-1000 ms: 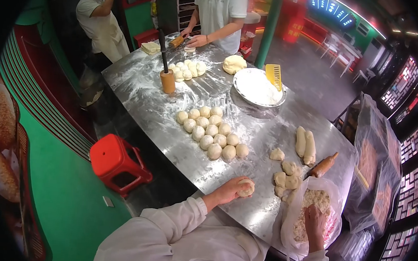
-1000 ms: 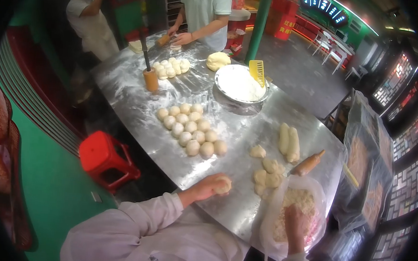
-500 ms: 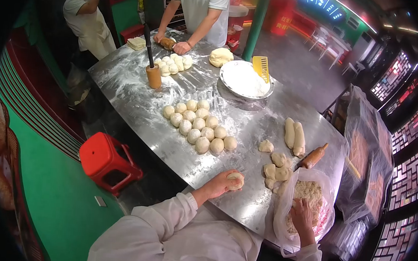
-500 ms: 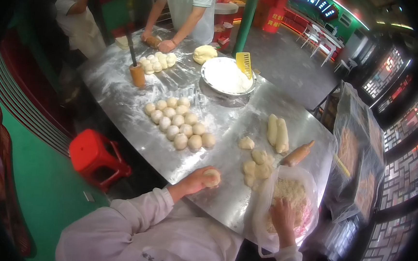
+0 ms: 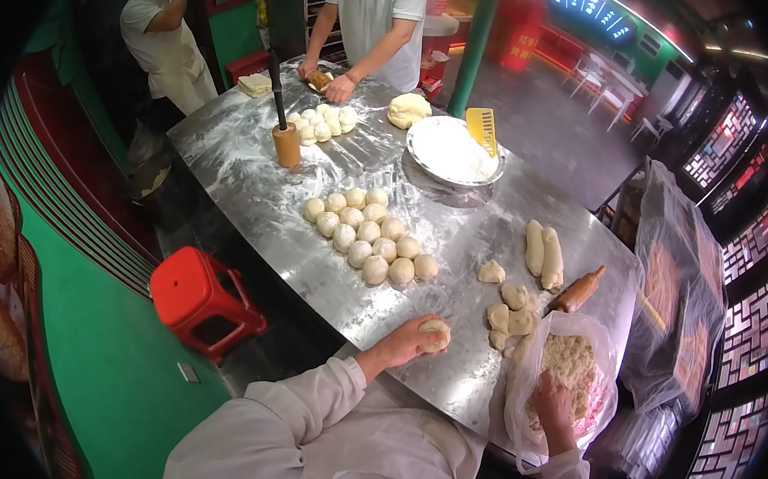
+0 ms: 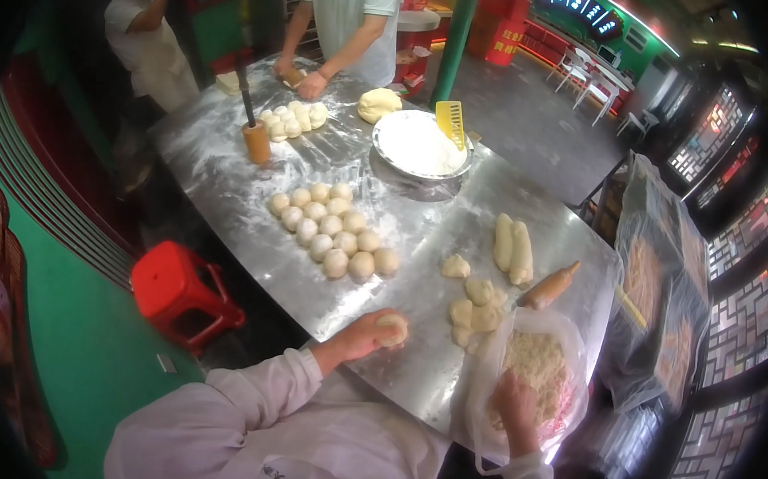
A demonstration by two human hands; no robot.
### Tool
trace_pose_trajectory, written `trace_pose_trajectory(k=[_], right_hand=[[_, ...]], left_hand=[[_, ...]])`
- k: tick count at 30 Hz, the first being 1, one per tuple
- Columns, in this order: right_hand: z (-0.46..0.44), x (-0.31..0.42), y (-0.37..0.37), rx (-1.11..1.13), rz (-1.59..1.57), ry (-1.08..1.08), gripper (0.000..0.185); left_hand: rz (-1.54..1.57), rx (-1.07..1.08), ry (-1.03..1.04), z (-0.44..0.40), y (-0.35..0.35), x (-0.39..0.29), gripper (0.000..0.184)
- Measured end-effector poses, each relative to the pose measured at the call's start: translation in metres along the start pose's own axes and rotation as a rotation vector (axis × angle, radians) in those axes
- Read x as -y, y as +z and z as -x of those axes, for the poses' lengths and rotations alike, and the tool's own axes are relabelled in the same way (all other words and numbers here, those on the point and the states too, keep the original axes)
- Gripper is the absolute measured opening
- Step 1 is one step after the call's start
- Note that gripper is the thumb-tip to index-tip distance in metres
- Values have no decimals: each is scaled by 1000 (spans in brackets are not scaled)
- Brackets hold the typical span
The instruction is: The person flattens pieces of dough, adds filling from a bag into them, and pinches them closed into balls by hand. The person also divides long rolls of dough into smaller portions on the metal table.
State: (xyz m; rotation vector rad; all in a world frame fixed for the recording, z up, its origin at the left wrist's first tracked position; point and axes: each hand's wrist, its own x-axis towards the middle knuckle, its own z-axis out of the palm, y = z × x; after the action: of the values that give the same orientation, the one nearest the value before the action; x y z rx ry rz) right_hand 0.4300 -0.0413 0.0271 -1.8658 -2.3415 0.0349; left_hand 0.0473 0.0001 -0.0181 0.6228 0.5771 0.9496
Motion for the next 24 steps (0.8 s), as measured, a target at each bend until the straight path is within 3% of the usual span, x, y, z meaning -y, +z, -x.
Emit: trace_pose_trajectory(k=[5, 10, 17, 20, 24], right_hand=[[-2, 10, -28, -68, 121, -106, 28], [0, 3, -42, -37, -156, -42, 38], [3, 1, -39, 50, -186, -24, 33], [3, -1, -35, 30, -252, 6, 34], [4, -1, -32, 30, -199, 33, 38]], left_hand=[[-21, 28, -5, -3, -7, 3, 39], [-23, 29, -2, -1, -6, 2, 41], [-12, 27, 0, 2, -2, 1, 44], [-30, -3, -14, 0, 0, -2, 35], [-53, 21, -6, -4, -6, 4, 45]])
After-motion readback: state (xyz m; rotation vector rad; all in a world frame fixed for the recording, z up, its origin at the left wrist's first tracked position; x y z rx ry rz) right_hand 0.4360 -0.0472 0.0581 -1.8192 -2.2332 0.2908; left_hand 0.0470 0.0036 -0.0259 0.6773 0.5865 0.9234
